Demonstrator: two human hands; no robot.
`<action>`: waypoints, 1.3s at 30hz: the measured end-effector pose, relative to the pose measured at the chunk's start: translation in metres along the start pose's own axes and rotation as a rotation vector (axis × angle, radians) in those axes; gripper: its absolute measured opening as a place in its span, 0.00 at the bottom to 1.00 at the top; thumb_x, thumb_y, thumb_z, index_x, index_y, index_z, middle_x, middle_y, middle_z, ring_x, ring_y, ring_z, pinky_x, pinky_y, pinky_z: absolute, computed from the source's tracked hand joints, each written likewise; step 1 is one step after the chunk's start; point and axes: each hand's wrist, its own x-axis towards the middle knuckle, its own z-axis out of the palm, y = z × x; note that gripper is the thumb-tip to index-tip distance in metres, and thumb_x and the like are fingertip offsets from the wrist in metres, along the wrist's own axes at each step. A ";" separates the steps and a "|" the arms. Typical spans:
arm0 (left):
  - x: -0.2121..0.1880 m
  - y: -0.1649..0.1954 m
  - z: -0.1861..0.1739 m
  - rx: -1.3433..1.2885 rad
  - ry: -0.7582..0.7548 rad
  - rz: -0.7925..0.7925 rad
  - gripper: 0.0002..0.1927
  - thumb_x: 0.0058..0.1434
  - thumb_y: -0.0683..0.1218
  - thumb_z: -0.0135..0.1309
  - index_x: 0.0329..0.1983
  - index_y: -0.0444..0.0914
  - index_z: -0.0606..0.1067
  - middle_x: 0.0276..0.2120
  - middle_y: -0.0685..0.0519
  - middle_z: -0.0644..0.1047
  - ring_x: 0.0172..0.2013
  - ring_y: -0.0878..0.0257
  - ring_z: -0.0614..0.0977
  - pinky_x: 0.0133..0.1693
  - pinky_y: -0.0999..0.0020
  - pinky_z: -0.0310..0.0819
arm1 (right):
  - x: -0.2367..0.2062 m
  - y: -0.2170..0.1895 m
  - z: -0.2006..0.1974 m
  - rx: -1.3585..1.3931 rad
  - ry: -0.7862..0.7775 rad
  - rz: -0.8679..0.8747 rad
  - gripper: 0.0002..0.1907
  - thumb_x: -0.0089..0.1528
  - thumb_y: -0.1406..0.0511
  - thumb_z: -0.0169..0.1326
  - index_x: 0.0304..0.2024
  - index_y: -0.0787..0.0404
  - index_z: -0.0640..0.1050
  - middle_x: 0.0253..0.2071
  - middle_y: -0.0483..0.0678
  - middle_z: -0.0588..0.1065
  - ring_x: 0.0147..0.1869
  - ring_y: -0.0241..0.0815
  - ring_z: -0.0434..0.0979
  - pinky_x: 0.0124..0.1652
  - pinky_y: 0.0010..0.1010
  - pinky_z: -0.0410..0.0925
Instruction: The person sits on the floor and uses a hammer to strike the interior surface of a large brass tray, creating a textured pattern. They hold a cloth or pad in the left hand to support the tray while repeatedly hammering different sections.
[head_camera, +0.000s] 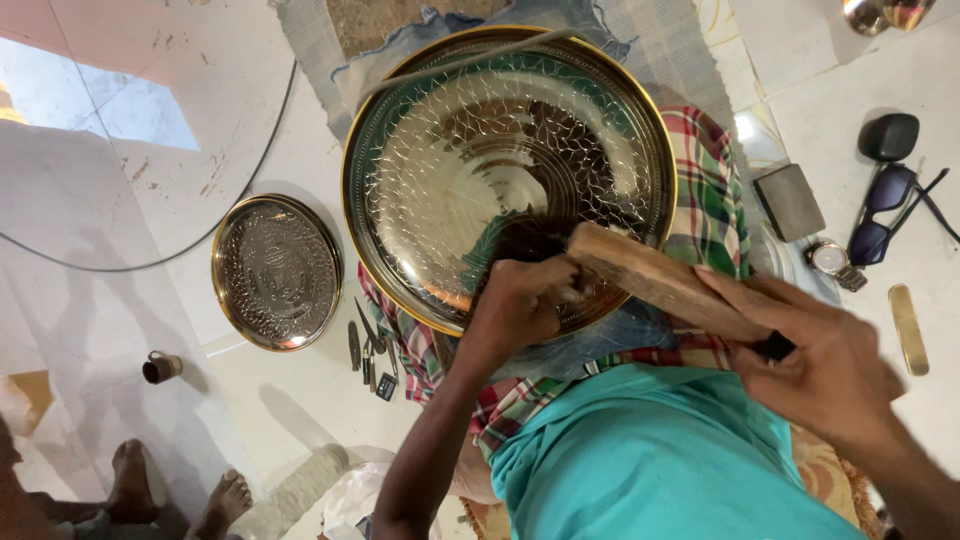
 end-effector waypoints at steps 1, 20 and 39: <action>0.001 -0.001 0.001 0.005 0.042 0.049 0.18 0.51 0.29 0.52 0.42 0.37 0.77 0.34 0.48 0.83 0.28 0.62 0.85 0.30 0.69 0.77 | -0.003 0.004 0.009 0.224 0.028 -0.116 0.44 0.47 0.74 0.63 0.67 0.46 0.73 0.60 0.49 0.77 0.42 0.36 0.81 0.40 0.23 0.74; 0.038 -0.008 -0.016 0.300 -0.415 0.182 0.32 0.46 0.32 0.51 0.54 0.48 0.79 0.29 0.48 0.81 0.25 0.52 0.81 0.28 0.56 0.73 | -0.047 0.030 0.071 0.374 0.444 -0.186 0.37 0.50 0.73 0.63 0.64 0.63 0.75 0.55 0.58 0.78 0.55 0.42 0.79 0.55 0.29 0.70; -0.017 0.008 0.021 0.236 0.235 -0.128 0.27 0.48 0.33 0.50 0.53 0.42 0.76 0.34 0.47 0.83 0.28 0.54 0.86 0.30 0.62 0.78 | 0.032 -0.017 -0.022 0.467 0.169 -0.667 0.37 0.52 0.73 0.54 0.67 0.58 0.71 0.57 0.54 0.76 0.49 0.40 0.79 0.42 0.27 0.71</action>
